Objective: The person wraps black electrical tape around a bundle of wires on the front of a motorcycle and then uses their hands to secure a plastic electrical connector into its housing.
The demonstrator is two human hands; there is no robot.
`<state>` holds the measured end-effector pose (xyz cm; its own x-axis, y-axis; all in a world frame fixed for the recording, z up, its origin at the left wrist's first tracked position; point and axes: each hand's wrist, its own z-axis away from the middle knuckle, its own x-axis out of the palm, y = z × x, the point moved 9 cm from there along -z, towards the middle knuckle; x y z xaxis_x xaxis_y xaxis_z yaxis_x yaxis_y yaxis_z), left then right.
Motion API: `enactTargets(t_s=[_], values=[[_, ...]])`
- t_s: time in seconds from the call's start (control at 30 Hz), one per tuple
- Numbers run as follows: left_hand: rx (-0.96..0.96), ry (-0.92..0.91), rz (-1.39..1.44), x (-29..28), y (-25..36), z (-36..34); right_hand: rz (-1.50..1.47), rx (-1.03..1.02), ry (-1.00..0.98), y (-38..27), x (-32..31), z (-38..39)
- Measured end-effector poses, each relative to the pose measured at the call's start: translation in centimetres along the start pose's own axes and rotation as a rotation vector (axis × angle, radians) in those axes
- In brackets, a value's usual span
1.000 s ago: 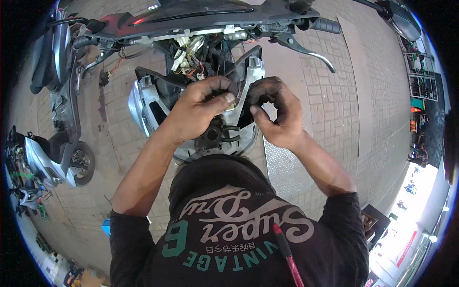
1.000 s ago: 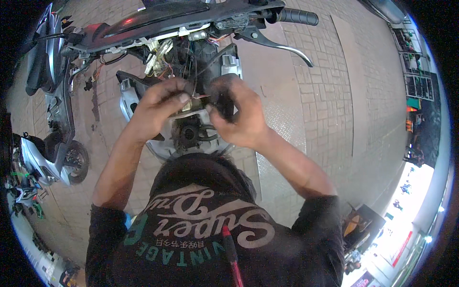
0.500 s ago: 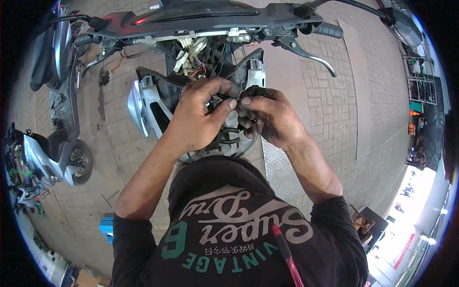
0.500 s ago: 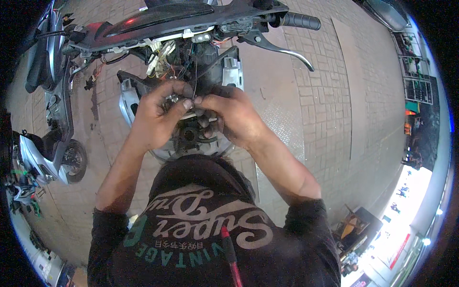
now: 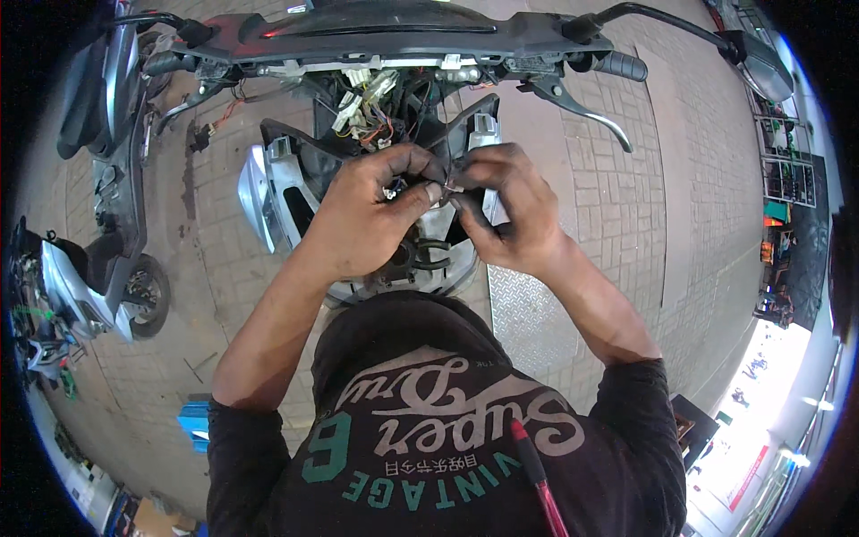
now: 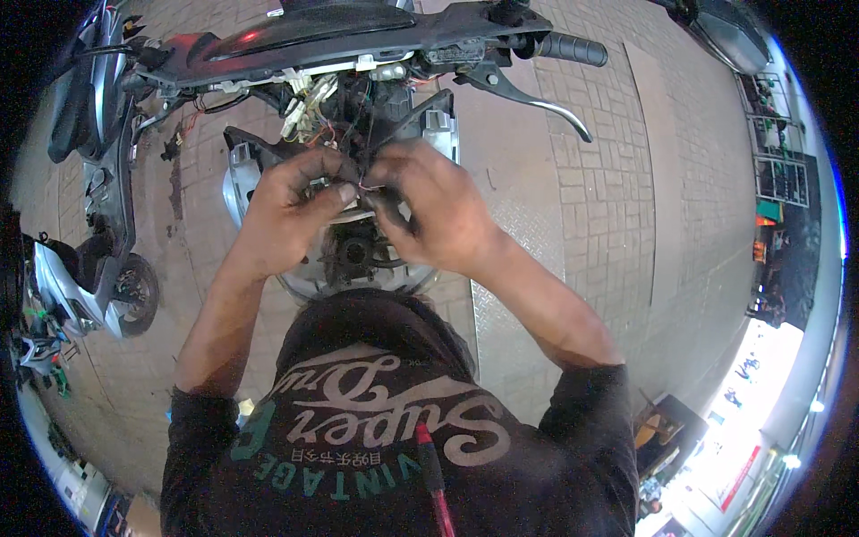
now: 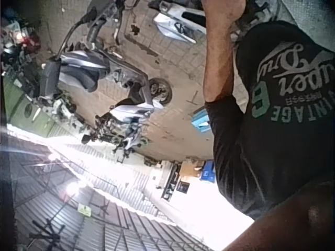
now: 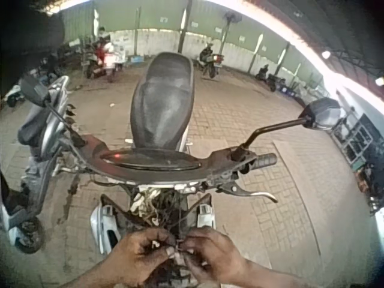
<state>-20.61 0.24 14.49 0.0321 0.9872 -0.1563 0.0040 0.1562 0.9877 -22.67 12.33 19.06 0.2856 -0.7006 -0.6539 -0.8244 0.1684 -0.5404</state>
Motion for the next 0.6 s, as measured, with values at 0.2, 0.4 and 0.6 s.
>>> enactTargets(t_s=[0.2,0.4,0.6], values=[[-0.023,0.024,0.111,-0.6,-0.3,0.1,-0.157,0.147,0.086,0.4,-0.1,-0.3],[0.218,0.177,-0.053,-2.6,0.8,0.2,-0.047,0.045,-0.022,1.3,1.1,-2.5],[0.127,0.381,0.059,-4.3,-0.9,1.0,-0.558,0.562,0.09,4.2,4.2,-2.1]])
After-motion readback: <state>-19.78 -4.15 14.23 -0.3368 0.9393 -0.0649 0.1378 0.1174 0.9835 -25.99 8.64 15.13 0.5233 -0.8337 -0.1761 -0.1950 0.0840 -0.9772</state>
